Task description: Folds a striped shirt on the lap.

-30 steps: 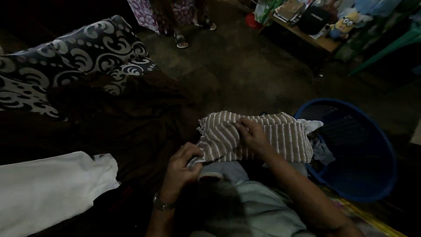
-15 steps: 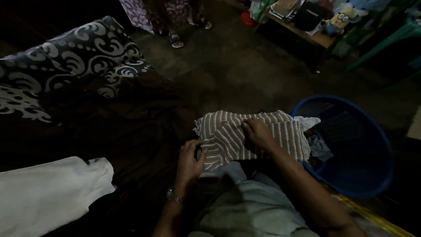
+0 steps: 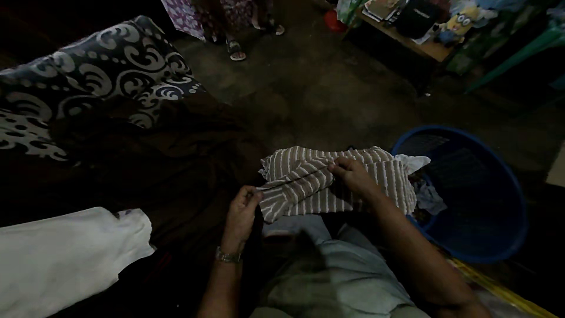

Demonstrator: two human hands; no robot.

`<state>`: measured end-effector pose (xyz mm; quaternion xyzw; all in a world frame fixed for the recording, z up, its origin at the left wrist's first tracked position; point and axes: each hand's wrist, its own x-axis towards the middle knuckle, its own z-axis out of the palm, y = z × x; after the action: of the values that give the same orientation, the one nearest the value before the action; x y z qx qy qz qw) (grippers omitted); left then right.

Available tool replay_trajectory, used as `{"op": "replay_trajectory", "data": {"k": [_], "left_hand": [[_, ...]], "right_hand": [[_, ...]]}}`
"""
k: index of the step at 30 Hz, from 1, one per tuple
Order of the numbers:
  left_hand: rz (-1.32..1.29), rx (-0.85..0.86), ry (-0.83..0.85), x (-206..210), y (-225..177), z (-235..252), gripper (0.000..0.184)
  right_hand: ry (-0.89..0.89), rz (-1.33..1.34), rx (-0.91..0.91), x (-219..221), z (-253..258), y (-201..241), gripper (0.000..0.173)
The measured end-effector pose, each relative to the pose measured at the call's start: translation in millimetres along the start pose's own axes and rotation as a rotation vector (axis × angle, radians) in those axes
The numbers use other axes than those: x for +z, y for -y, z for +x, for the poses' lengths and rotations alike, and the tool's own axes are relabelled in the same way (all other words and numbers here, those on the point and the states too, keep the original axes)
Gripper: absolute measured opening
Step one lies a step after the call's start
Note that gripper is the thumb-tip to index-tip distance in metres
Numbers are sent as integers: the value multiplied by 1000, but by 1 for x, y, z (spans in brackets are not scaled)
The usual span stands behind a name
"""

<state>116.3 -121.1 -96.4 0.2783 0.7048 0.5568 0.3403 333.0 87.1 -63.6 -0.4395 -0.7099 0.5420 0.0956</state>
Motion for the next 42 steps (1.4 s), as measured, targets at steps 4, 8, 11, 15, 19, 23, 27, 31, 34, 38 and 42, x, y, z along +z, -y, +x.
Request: {"op": "replay_trajectory", "data": {"k": [4, 8, 11, 15, 19, 23, 27, 31, 34, 38, 42], "left_hand": [[-406, -34, 8, 10, -5, 3, 13], [-704, -120, 61, 9, -14, 9, 29], [-974, -10, 217, 5, -5, 16, 43], [-814, 41, 245, 11, 7, 24, 95], [-511, 72, 59, 13, -3, 27, 82], [-245, 151, -61, 2, -4, 37, 62], [-123, 150, -204, -5, -10, 44, 13], [-128, 149, -226, -11, -6, 52, 12], [-119, 150, -222, -13, 0, 50, 12], [-83, 137, -218, -20, 6, 39, 13], [312, 28, -152, -27, 8, 25, 26]], "right_hand": [[-6, 291, 4, 7, -3, 5, 23], [44, 760, -8, 21, 2, 7, 24], [106, 987, -6, 33, 7, 8, 27], [324, 1265, -91, 39, 13, 11, 30], [357, 1216, -144, 36, 20, 13, 21], [377, 972, -215, 28, 26, 9, 60], [423, 534, -104, 24, 38, 13, 89], [257, 717, -34, 20, 40, 32, 76], [135, 841, -18, 23, 39, 40, 71], [18, 606, -210, 28, 25, 45, 76], [-85, 123, -628, 63, -4, 51, 59]]}}
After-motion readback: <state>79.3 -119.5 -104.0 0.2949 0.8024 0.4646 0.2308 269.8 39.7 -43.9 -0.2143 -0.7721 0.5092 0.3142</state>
